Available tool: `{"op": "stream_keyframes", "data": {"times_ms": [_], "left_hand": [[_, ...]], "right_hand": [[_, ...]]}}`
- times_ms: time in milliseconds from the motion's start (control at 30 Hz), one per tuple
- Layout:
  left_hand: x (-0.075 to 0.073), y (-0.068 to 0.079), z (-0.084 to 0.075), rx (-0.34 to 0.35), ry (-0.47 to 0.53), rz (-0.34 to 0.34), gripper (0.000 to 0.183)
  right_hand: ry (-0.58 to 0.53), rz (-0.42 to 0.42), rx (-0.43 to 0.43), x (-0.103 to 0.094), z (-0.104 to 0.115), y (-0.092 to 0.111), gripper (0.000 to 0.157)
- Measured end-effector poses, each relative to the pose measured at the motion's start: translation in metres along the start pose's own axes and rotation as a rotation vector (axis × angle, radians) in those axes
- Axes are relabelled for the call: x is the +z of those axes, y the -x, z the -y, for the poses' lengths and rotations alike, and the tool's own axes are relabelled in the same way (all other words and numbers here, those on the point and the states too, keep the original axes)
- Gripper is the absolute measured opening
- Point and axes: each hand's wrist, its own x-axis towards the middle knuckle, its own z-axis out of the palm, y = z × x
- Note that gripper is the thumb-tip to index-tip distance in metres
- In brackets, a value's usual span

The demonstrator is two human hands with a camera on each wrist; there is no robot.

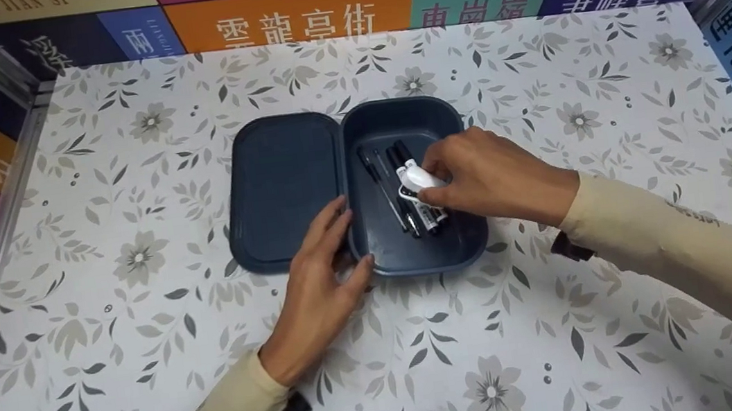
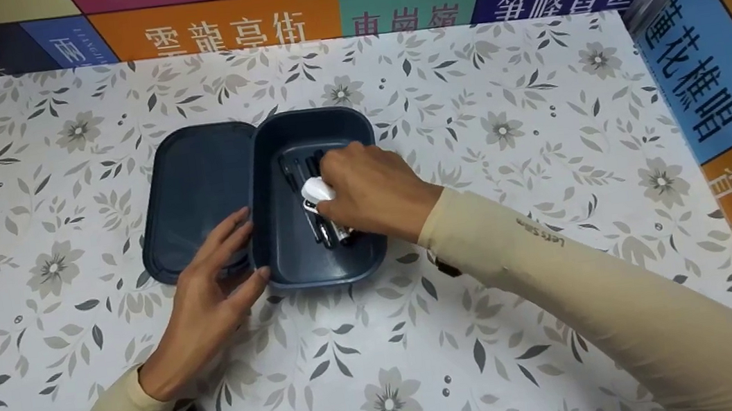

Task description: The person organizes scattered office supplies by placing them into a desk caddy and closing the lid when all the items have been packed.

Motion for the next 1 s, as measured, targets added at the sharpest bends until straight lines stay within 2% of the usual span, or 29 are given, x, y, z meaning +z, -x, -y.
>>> {"op": "stream_keyframes", "data": {"times_ms": [233,433,667,1000], "left_hand": [[-0.001,0.000,0.000,-0.001,-0.020,-0.008,0.069],[0.000,0.000,0.000,-0.004,-0.006,-0.003,0.070],[-0.001,0.000,0.000,0.003,-0.028,-0.004,0.068],[0.000,0.000,0.001,0.018,-0.022,-0.007,0.067]], "right_hand": [[0.031,0.065,-0.017,0.003,0.010,-0.015,0.022],[0.043,0.103,0.003,0.011,0.021,-0.027,0.019],[0.054,0.154,0.020,0.026,0.027,-0.034,0.026],[0.056,0.160,0.030,0.030,0.030,-0.040,0.027]]}}
